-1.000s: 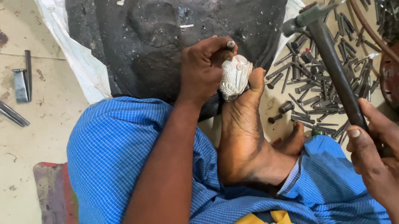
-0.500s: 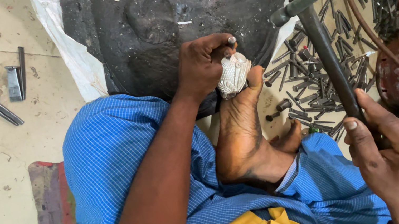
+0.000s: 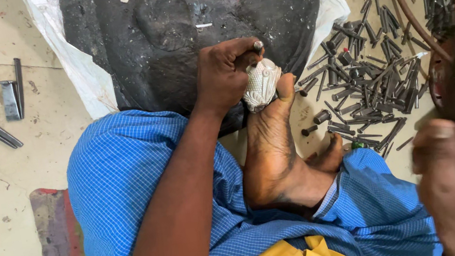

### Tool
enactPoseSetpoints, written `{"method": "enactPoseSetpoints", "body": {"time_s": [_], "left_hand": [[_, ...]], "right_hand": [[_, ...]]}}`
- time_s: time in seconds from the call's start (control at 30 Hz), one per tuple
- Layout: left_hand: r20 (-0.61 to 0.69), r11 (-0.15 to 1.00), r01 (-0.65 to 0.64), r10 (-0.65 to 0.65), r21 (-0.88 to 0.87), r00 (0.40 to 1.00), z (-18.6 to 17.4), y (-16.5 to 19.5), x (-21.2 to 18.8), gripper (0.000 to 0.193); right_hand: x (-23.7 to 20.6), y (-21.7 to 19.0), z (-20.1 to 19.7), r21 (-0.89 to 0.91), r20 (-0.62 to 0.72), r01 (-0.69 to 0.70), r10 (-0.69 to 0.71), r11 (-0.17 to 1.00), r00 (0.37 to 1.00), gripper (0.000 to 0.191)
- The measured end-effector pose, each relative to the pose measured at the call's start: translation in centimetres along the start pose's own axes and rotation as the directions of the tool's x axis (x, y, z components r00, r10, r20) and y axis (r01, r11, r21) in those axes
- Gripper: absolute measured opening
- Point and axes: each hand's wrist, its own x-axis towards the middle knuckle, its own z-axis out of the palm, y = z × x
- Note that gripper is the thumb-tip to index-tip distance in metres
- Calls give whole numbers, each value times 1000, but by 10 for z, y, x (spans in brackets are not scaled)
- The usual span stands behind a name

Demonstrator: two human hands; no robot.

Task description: The person sits on the floor and uses a hammer and chisel to carve a small white stone object. They hold the stone in the left hand and strike the chisel with the right hand repeatedly to shape the surface.

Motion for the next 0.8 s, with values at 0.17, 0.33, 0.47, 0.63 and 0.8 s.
{"method": "enactPoseSetpoints", "body": {"time_s": [0.17,0.33,0.47,0.63,0.8], "left_hand": [[10,999,-7,7,31,1000,-1,2,0,22],[-16,999,11,-11,30,1000,-2,2,0,21],[1,999,-5,5,51,1000,-1,1,1,17],[0,1000,-18,18,11,1000,-2,0,-1,21],[13,993,12,-14,116,1000,-2,1,1,17]], "right_hand": [[12,7,10,-458,321,150,6,876,947,40],[9,8,11,-246,90,201,-184,948,979,30],[14,17,15,-545,377,176,52,820,925,42],[7,22,13,-330,184,246,-193,911,964,31],[0,27,18,-395,235,188,-99,899,967,38]]}}
